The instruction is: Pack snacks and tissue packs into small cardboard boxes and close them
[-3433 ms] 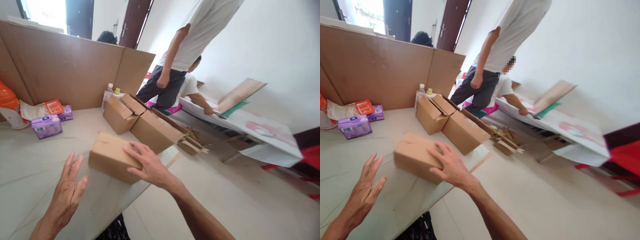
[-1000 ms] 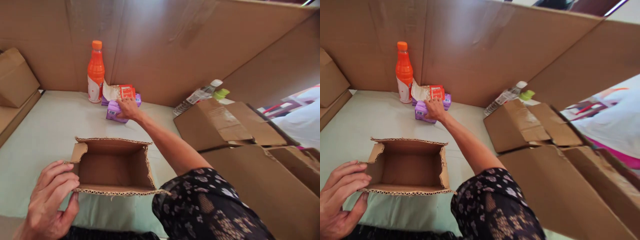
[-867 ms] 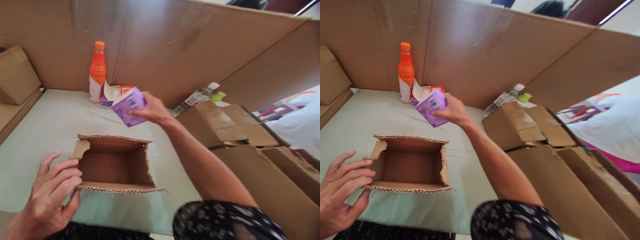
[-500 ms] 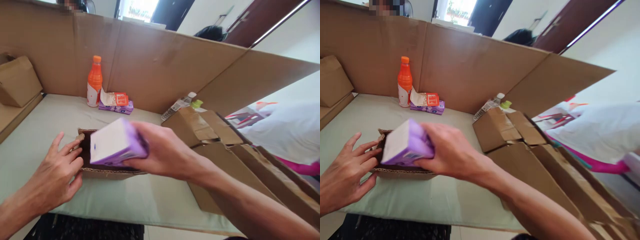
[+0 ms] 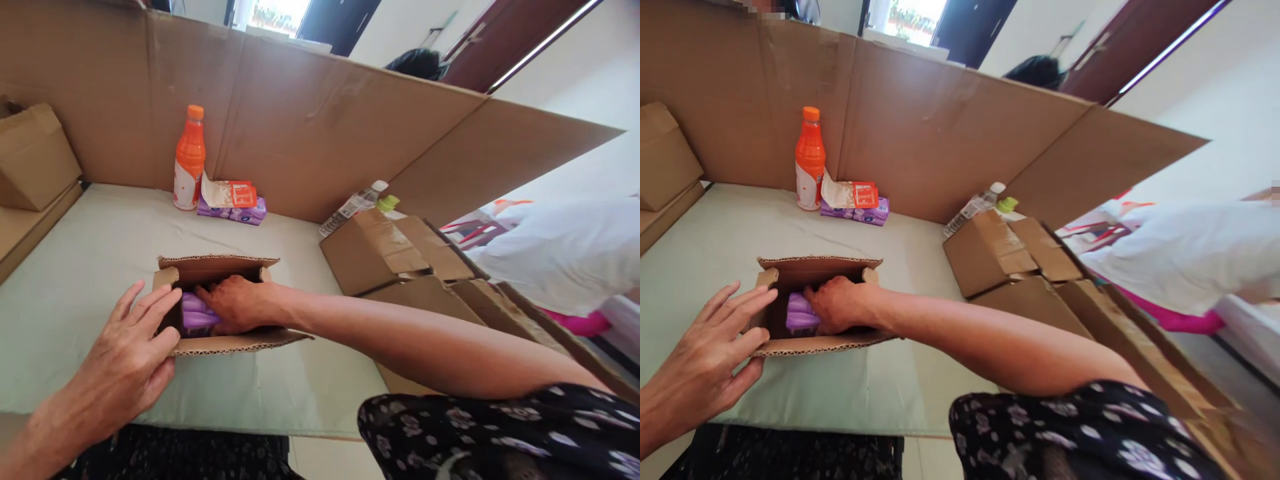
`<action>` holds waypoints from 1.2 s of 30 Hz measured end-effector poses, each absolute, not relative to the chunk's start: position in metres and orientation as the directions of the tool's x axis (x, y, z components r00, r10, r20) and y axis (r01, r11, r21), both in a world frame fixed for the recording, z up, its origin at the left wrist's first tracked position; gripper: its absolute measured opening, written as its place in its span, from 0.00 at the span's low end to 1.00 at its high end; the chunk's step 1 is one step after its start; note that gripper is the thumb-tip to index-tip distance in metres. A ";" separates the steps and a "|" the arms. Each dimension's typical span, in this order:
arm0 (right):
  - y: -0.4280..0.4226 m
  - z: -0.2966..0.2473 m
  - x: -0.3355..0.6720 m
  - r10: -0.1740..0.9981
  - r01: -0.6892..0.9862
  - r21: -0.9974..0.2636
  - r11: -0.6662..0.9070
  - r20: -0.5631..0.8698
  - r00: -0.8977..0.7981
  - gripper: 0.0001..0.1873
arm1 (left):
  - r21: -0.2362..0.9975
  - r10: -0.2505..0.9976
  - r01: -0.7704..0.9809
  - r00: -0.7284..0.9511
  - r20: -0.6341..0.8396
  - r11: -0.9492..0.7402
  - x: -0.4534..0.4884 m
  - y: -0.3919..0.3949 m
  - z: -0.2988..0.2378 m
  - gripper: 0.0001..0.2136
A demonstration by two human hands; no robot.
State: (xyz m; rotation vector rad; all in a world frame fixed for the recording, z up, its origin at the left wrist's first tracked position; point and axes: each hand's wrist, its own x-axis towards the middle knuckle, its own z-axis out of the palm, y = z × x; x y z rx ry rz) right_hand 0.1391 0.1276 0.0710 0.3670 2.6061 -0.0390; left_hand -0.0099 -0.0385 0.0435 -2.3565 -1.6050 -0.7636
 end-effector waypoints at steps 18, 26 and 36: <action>0.144 0.093 0.256 0.506 0.422 -0.302 0.855 0.302 -0.808 0.39 | 0.308 0.752 0.932 -0.063 0.656 -0.191 -0.010 -0.029 0.008 0.31; 0.139 0.057 0.253 0.299 0.282 -0.220 0.934 0.048 -0.953 0.35 | 0.278 0.808 0.932 0.027 0.589 -0.233 -0.014 -0.017 0.003 0.23; 0.186 0.068 0.222 0.155 0.158 -0.092 0.983 -0.042 -0.987 0.44 | 0.332 0.758 0.885 0.036 0.651 -0.326 -0.058 0.017 -0.028 0.29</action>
